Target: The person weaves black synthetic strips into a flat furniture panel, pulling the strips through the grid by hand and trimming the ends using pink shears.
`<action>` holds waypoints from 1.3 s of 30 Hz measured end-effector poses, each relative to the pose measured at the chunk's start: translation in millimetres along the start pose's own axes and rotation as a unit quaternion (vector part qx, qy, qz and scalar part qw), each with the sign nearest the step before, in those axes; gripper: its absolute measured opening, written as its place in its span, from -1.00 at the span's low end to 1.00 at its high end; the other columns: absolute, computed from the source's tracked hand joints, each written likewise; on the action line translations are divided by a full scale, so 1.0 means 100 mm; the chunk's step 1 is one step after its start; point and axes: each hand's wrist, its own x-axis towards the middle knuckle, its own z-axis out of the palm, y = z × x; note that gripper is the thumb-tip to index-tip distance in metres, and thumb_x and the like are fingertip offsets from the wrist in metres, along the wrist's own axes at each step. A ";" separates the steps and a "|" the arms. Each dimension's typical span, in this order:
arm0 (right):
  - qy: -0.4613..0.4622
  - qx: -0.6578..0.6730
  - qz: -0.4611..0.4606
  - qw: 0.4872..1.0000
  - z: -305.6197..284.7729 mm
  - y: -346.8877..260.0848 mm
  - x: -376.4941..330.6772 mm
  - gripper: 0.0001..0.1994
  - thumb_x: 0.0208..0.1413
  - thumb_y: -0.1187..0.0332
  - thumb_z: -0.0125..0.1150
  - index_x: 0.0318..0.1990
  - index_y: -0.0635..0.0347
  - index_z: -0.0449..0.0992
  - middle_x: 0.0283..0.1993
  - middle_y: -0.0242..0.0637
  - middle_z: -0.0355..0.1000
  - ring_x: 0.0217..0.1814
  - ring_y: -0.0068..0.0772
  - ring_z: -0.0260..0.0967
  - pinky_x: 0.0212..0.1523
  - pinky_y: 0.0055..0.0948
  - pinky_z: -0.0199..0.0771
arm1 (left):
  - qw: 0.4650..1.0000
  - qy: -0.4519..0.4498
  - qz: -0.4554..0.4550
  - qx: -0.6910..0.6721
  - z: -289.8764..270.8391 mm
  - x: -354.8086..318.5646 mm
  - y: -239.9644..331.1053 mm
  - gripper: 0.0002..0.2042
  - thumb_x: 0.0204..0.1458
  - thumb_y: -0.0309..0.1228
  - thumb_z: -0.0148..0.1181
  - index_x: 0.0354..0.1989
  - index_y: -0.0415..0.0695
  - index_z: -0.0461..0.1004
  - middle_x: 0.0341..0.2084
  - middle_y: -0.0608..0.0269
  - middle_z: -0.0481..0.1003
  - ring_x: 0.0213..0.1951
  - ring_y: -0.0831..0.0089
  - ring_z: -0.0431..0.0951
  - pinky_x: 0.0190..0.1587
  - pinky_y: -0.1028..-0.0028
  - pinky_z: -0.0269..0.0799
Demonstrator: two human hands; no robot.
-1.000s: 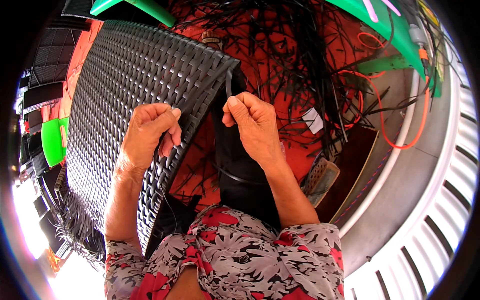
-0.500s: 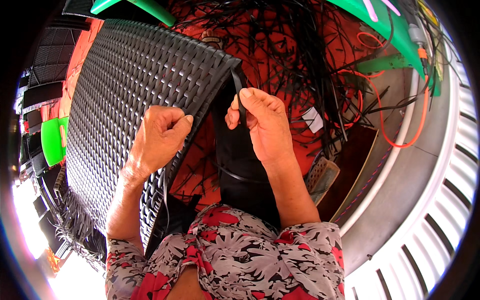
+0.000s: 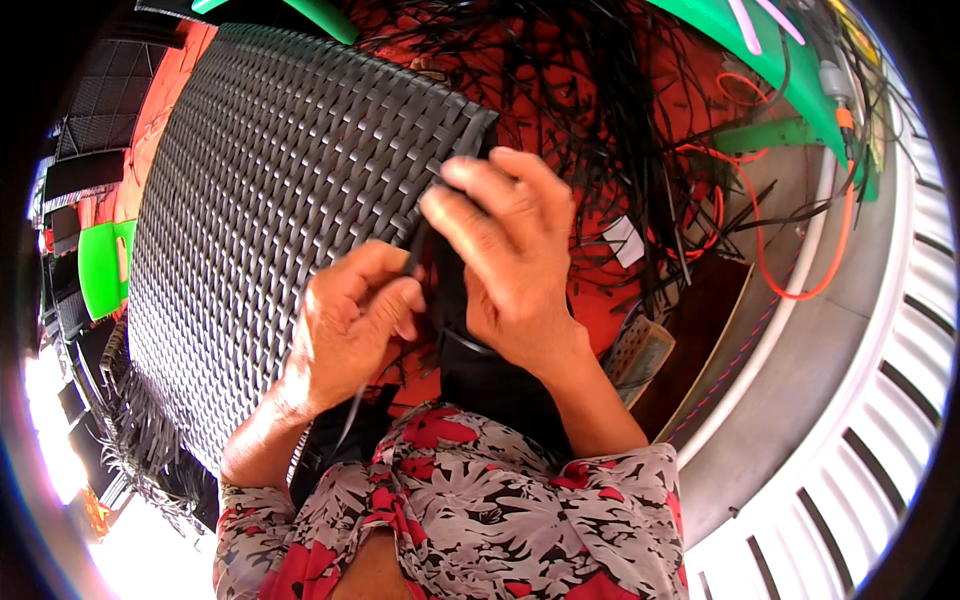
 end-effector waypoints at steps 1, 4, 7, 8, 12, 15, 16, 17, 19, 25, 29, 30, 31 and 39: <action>-0.055 0.050 -0.013 0.997 -0.04 -0.07 0.02 -0.66 -0.18 0.47 0.13 -0.14 0.27 0.47 -0.01 -0.23 0.36 0.11 -0.07 0.21 -0.04 -0.27 0.21 | 0.999 -0.028 -0.024 -0.034 0.04 -0.05 0.02 -0.96 0.04 -0.61 0.04 -0.35 -0.30 0.34 -0.68 0.29 0.36 -0.66 0.63 0.34 -0.61 0.60 0.26; -0.183 0.079 -0.051 0.979 -0.18 -0.16 0.04 -0.66 -0.26 0.38 0.22 -0.20 0.19 0.51 -0.13 -0.29 0.37 0.12 -0.06 0.20 -0.10 -0.18 0.20 | 0.988 -0.085 -0.086 -0.096 0.10 -0.19 0.07 -0.89 0.04 -0.65 -0.04 -0.25 -0.33 0.32 -0.65 0.29 0.39 -0.63 0.63 0.38 -0.59 0.62 0.29; -0.211 0.088 -0.057 0.972 -0.38 -0.06 0.07 -0.72 -0.31 0.41 0.35 -0.34 0.16 0.49 -0.30 -0.34 0.32 0.01 -0.13 0.24 -0.15 -0.18 0.22 | 0.974 -0.143 -0.142 -0.101 0.04 -0.34 -0.01 -0.85 0.07 -0.61 -0.06 -0.19 -0.32 0.35 -0.61 0.31 0.41 -0.61 0.67 0.39 -0.56 0.65 0.31; -0.200 0.076 -0.064 0.975 -0.44 0.02 0.08 -0.76 -0.33 0.40 0.36 -0.42 0.16 0.47 -0.34 -0.35 0.32 -0.02 -0.15 0.24 -0.16 -0.20 0.23 | 0.974 -0.158 -0.138 -0.088 0.02 -0.41 -0.09 -0.83 0.10 -0.58 -0.06 -0.15 -0.31 0.35 -0.57 0.31 0.43 -0.60 0.68 0.40 -0.55 0.68 0.32; -0.200 -0.094 -0.038 0.975 -0.60 0.18 0.12 -0.79 -0.35 0.42 0.36 -0.47 0.14 0.47 -0.38 -0.38 0.31 -0.03 -0.22 0.25 -0.13 -0.23 0.22 | 0.973 -0.146 -0.160 -0.078 -0.01 -0.68 -0.36 -0.87 0.12 -0.56 -0.05 -0.24 -0.30 0.43 -0.61 0.32 0.44 -0.61 0.70 0.39 -0.56 0.69 0.32; -0.190 -0.170 -0.116 0.960 -0.63 0.01 0.14 -0.79 -0.18 0.32 0.25 -0.37 0.20 0.47 -0.31 -0.38 0.36 -0.04 -0.28 0.25 -0.07 -0.25 0.20 | 0.980 -0.139 -0.130 0.053 -0.01 -0.73 -0.56 -0.88 0.10 -0.58 -0.04 -0.35 -0.32 0.46 -0.67 0.30 0.42 -0.64 0.70 0.37 -0.57 0.65 0.30; -0.202 -0.143 -0.138 0.959 -0.62 -0.16 0.15 -0.74 -0.15 0.28 0.22 -0.31 0.24 0.46 -0.28 -0.35 0.37 -0.05 -0.28 0.27 -0.06 -0.24 0.20 | 0.986 -0.116 -0.099 0.074 0.03 -0.74 -0.55 -0.90 0.05 -0.58 -0.01 -0.40 -0.32 0.44 -0.68 0.19 0.42 -0.62 0.50 0.41 -0.55 0.55 0.33; -0.214 -0.113 -0.159 0.957 -0.59 -0.33 0.16 -0.69 -0.12 0.25 0.19 -0.26 0.28 0.45 -0.26 -0.32 0.38 -0.05 -0.28 0.28 -0.04 -0.24 0.19 | 0.989 -0.093 -0.067 0.093 0.09 -0.74 -0.53 -0.92 0.01 -0.58 0.03 -0.45 -0.32 0.43 -0.68 0.07 0.42 -0.60 0.30 0.45 -0.53 0.45 0.35; -0.280 0.005 -0.125 0.952 -0.49 -0.68 -0.04 -0.58 -0.09 0.22 0.16 -0.13 0.38 0.41 -0.25 -0.23 0.42 -0.13 -0.28 0.36 -0.09 -0.26 0.25 | 0.991 -0.065 0.022 0.117 0.14 -0.72 -0.39 -0.96 -0.10 -0.58 0.10 -0.50 -0.31 0.42 -0.58 -0.12 0.45 -0.49 -0.05 0.49 -0.48 0.28 0.40; -0.300 0.083 -0.073 0.948 -0.76 -0.30 -0.11 -0.95 -0.17 0.36 0.18 -0.49 0.06 0.47 -0.56 -0.34 0.40 -0.55 -0.31 0.41 -0.59 -0.34 0.38 | 0.991 -0.110 -0.080 -0.013 -0.01 -0.91 -0.34 -0.92 0.02 -0.54 0.09 -0.43 -0.31 0.44 -0.70 0.31 0.39 -0.63 0.66 0.34 -0.58 0.57 0.26; -0.245 -0.147 -0.106 0.952 -1.10 -0.03 -0.06 -0.91 -0.18 0.35 0.20 -0.54 0.11 0.44 -0.56 -0.29 0.39 -0.47 -0.24 0.39 -0.45 -0.27 0.36 | 0.990 -0.074 -0.119 0.017 -0.13 -1.06 -0.47 -0.90 0.01 -0.55 0.06 -0.49 -0.30 0.43 -0.73 0.32 0.38 -0.64 0.67 0.33 -0.59 0.58 0.24; -0.185 -0.088 -0.182 0.962 -1.05 -0.10 -0.03 -0.88 -0.17 0.31 0.21 -0.51 0.12 0.44 -0.56 -0.29 0.38 -0.46 -0.25 0.38 -0.44 -0.26 0.34 | 0.992 -0.054 -0.107 0.047 -0.07 -1.03 -0.47 -0.90 -0.01 -0.55 0.06 -0.51 -0.30 0.42 -0.74 0.28 0.38 -0.65 0.64 0.33 -0.59 0.56 0.24; -0.207 -0.039 -0.152 0.966 -0.94 -0.28 -0.07 -0.85 -0.14 0.31 0.21 -0.46 0.17 0.43 -0.49 -0.26 0.40 -0.43 -0.23 0.38 -0.39 -0.30 0.34 | 0.992 -0.050 -0.021 0.113 -0.01 -1.04 -0.56 -0.92 -0.06 -0.57 0.08 -0.55 -0.31 0.41 -0.74 0.15 0.38 -0.67 0.56 0.35 -0.58 0.50 0.27; -0.322 0.026 -0.015 0.946 -1.08 -0.28 -0.42 -0.95 -0.15 0.43 0.16 -0.47 0.11 0.49 -0.51 -0.27 0.46 -0.50 -0.19 0.44 -0.54 -0.27 0.42 | 0.989 -0.114 -0.096 -0.012 -0.06 -1.11 -0.44 -0.93 0.00 -0.55 0.11 -0.44 -0.31 0.47 -0.72 0.32 0.41 -0.66 0.66 0.38 -0.63 0.61 0.26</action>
